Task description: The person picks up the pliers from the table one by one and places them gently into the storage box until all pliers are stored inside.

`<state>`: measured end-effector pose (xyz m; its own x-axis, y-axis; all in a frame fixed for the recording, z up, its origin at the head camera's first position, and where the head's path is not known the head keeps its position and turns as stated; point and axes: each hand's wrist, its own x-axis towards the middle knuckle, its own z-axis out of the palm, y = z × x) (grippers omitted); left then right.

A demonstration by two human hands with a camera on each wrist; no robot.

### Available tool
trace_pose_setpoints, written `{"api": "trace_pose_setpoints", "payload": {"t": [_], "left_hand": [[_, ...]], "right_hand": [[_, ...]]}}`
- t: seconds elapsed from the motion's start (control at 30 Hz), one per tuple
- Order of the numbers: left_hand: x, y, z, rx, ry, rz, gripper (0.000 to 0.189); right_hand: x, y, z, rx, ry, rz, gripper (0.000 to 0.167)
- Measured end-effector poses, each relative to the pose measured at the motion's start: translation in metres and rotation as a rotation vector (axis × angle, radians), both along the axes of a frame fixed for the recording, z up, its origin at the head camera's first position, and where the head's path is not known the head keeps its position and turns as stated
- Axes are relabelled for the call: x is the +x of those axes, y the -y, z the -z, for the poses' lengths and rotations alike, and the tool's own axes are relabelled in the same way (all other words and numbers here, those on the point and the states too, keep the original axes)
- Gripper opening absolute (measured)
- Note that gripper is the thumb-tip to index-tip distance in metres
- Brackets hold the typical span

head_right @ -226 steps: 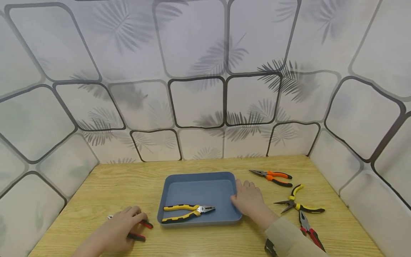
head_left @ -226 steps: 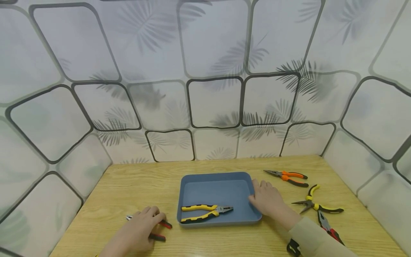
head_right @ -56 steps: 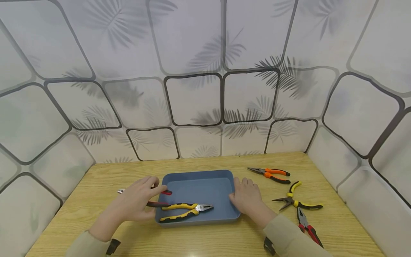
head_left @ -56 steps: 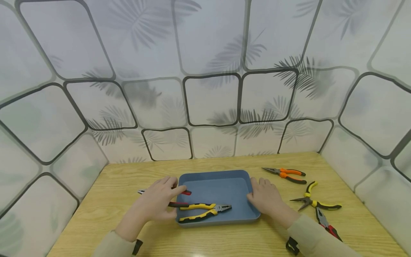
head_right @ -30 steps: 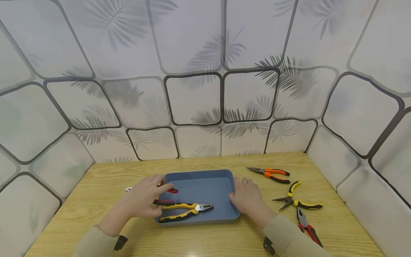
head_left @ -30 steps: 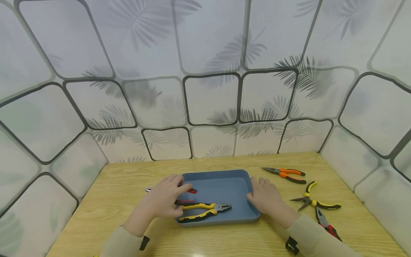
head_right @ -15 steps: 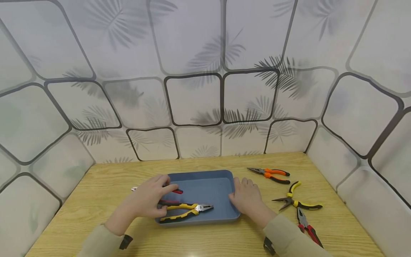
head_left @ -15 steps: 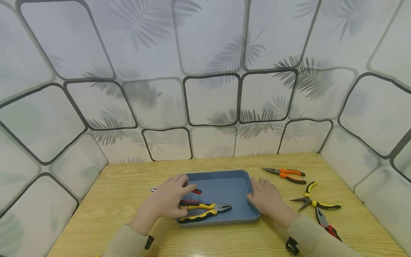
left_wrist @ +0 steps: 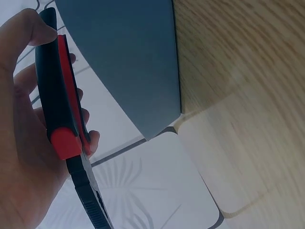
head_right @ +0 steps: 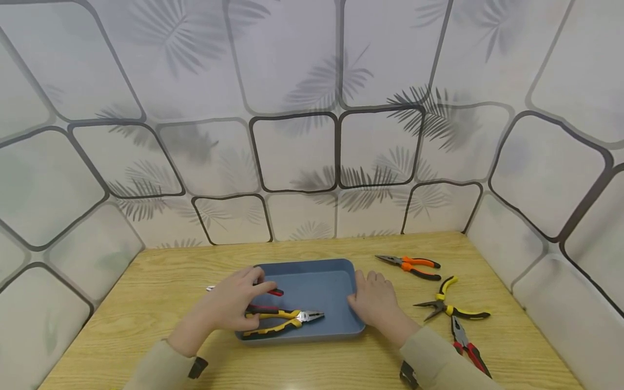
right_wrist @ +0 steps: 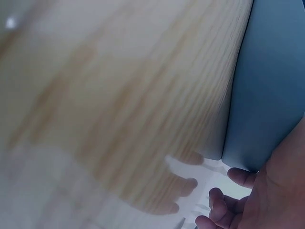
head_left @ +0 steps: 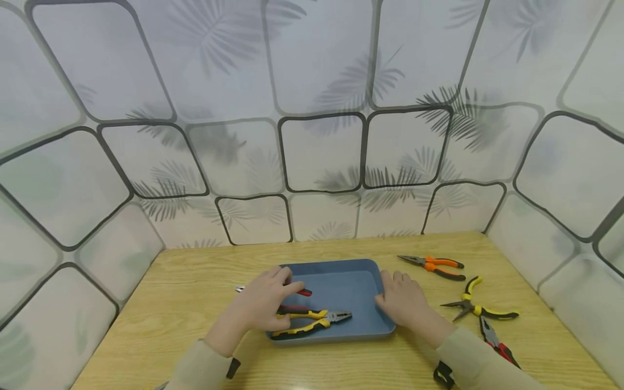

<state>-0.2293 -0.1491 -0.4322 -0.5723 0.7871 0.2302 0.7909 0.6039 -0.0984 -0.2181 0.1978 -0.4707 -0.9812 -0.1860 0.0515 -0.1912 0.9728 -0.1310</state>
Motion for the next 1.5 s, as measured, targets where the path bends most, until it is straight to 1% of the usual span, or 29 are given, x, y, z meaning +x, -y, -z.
{"api": "trace_pose_setpoints", "payload": {"t": [0.17,0.4,0.6,0.8,0.93,1.17,1.27,1.37,1.5], "left_hand": [[-0.002,-0.005,0.001,0.005,0.008,0.005,0.056],[-0.005,-0.012,0.003,0.019,-0.006,0.024,0.054],[-0.007,-0.017,0.004,-0.005,-0.015,0.025,0.054],[-0.007,-0.024,0.0,-0.047,0.003,0.014,0.054],[-0.009,-0.028,0.001,-0.064,0.021,0.012,0.054],[-0.011,-0.035,0.003,-0.062,0.031,0.024,0.054],[-0.012,-0.037,0.002,-0.062,0.03,0.021,0.054],[-0.012,-0.039,0.001,-0.056,0.034,0.022,0.053],[-0.014,-0.042,0.002,-0.057,0.049,0.019,0.053]], "right_hand": [[-0.001,0.0,-0.001,0.003,0.002,-0.002,0.044],[-0.003,0.0,-0.002,0.011,-0.002,-0.005,0.044],[-0.004,-0.001,-0.002,0.009,-0.001,-0.005,0.042],[-0.004,-0.001,-0.003,0.012,0.002,-0.007,0.042],[-0.004,0.0,-0.003,0.011,0.002,-0.008,0.042],[-0.002,0.0,-0.003,-0.001,-0.001,-0.009,0.033],[-0.002,0.0,-0.004,0.0,-0.003,-0.013,0.035],[-0.003,-0.001,-0.004,0.007,-0.004,-0.015,0.041],[-0.003,-0.001,-0.002,0.008,0.004,-0.012,0.037]]}}
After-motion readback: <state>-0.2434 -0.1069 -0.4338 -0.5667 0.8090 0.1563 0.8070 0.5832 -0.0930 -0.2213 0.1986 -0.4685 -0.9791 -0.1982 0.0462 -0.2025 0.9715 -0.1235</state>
